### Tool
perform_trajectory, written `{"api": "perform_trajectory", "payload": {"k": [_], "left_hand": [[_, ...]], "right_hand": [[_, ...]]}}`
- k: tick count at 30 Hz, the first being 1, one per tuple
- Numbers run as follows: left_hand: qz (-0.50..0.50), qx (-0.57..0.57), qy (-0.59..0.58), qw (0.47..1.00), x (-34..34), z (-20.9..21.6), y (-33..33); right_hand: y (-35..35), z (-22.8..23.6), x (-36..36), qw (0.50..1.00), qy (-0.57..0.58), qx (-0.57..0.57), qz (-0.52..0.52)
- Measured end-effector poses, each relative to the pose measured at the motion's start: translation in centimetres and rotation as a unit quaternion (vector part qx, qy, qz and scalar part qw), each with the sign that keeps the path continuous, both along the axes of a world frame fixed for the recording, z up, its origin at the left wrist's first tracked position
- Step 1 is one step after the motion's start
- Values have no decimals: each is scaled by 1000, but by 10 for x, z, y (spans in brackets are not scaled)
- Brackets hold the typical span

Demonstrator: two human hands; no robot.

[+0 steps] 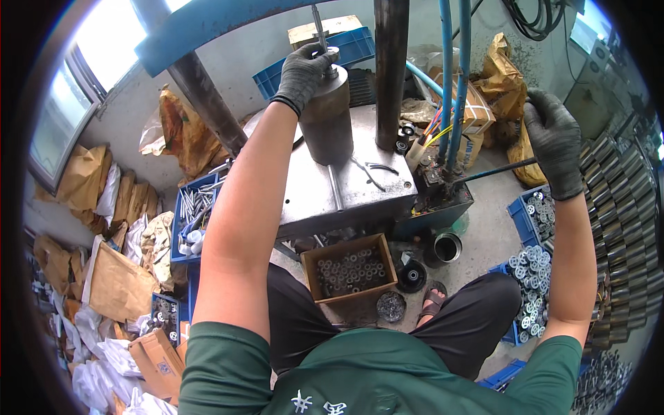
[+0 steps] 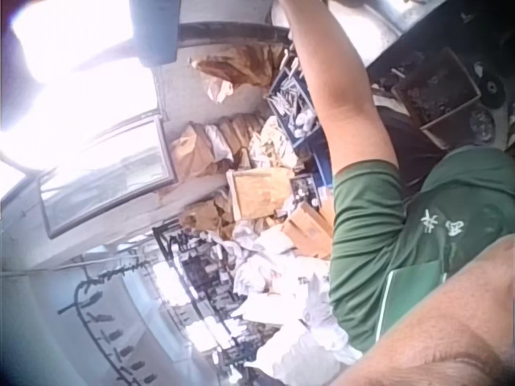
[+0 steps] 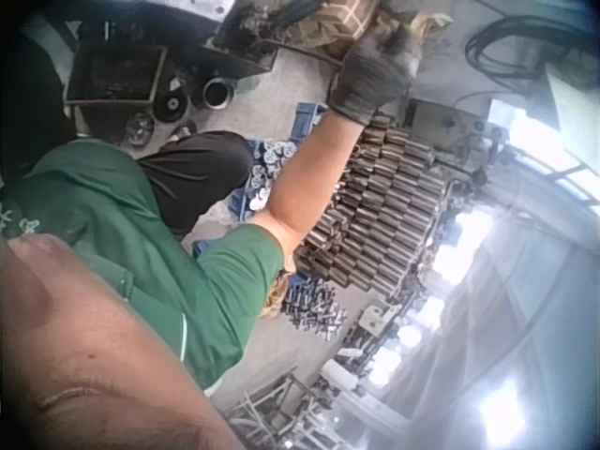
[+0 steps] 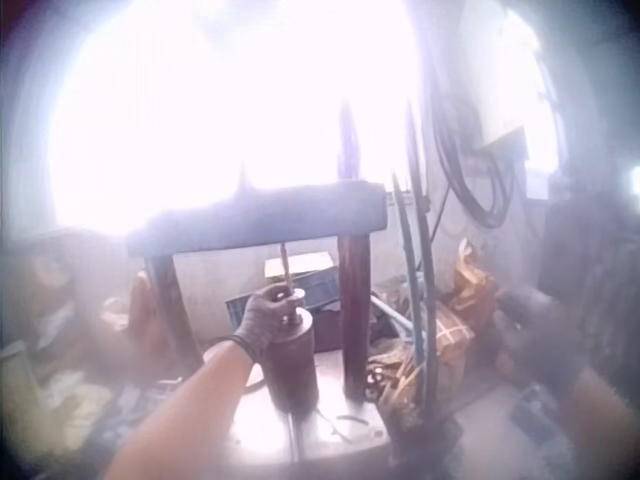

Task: Assembling metal rings onto rods using an industrial press machine.

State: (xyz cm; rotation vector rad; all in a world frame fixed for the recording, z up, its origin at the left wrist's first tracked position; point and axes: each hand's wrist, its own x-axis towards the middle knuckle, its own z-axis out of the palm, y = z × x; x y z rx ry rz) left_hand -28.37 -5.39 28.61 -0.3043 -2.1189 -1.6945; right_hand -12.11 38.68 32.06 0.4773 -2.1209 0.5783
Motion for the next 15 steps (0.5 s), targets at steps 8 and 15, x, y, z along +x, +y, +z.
{"api": "perform_trajectory", "payload": {"k": [8, 15], "left_hand": [[37, -54, 16, 998, 8, 4, 3], [56, -70, -1, 996, 10, 4, 2]], "right_hand": [[9, -32, 128, 919, -362, 152, -46], [-3, -81, 196, 851, -471, 230, 15]]}}
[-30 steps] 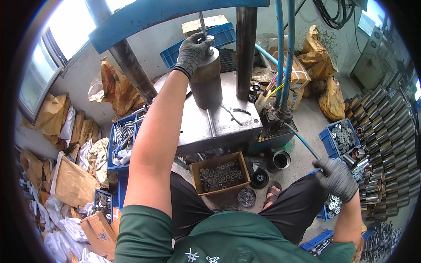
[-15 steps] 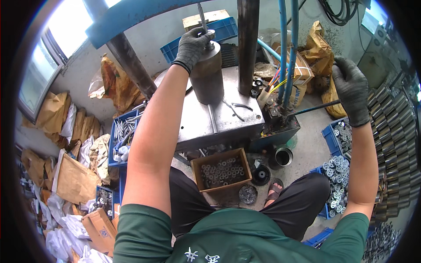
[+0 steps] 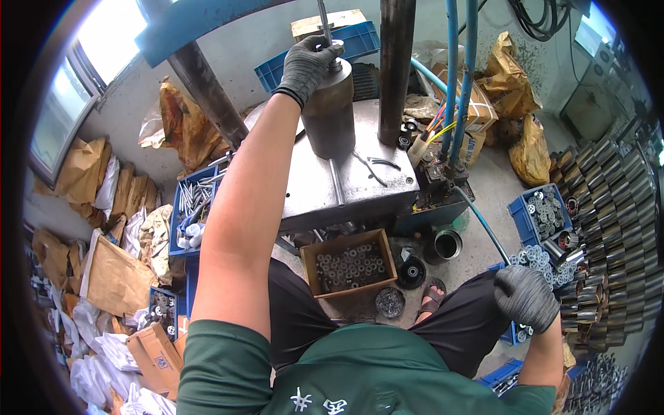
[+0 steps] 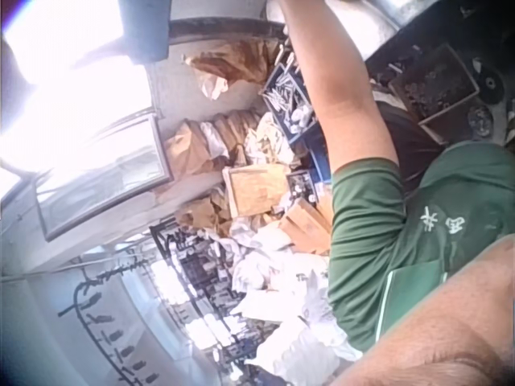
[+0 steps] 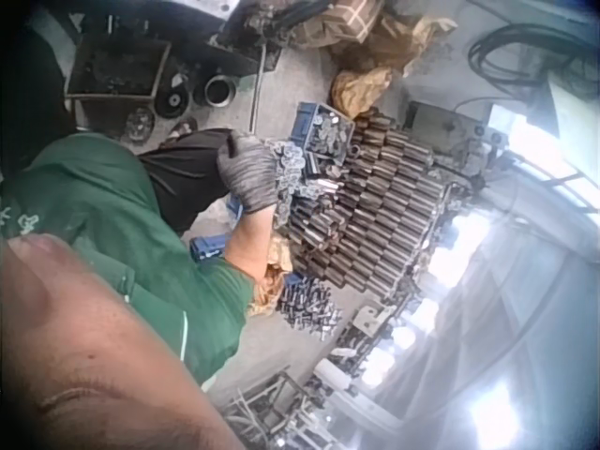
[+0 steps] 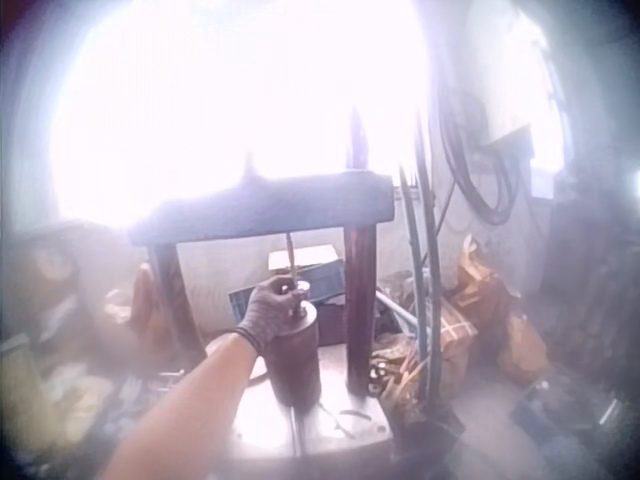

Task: Assembling metal rings onto rods using an industrial press machine.

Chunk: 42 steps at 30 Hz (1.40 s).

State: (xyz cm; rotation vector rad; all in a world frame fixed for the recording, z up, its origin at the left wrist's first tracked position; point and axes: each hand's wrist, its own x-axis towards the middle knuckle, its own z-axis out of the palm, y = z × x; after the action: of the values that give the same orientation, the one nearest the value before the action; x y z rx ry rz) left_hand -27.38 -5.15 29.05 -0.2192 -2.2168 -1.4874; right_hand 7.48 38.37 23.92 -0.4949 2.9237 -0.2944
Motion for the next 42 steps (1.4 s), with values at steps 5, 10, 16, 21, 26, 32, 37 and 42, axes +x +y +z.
{"api": "perform_trajectory", "payload": {"k": [5, 10, 16, 21, 26, 32, 37, 42], "left_hand": [[-7, -1, 29, 1000, -5, -1, -1], [6, -12, 6, 1000, -1, 1, 0], [-5, 11, -14, 1000, 2, 2, 2], [0, 9, 17, 1000, -3, 0, 0], [27, -30, 32, 999, -5, -3, -2], [24, -44, 36, 998, -9, -4, -4], [23, -28, 16, 999, -12, -6, -6], [23, -48, 42, 998, -15, -8, -7]], "right_hand": [[3, 11, -7, 1000, -11, -21, -14], [6, 18, -13, 995, 33, -91, -31], [9, 16, -11, 998, -18, -52, -35], [11, 14, -11, 999, -11, -47, 7], [13, 14, -10, 997, -25, -70, -19], [14, 14, -11, 998, -49, -16, 23], [13, 14, -11, 998, -34, -53, -4], [15, 16, -12, 998, -45, -43, 0]]}}
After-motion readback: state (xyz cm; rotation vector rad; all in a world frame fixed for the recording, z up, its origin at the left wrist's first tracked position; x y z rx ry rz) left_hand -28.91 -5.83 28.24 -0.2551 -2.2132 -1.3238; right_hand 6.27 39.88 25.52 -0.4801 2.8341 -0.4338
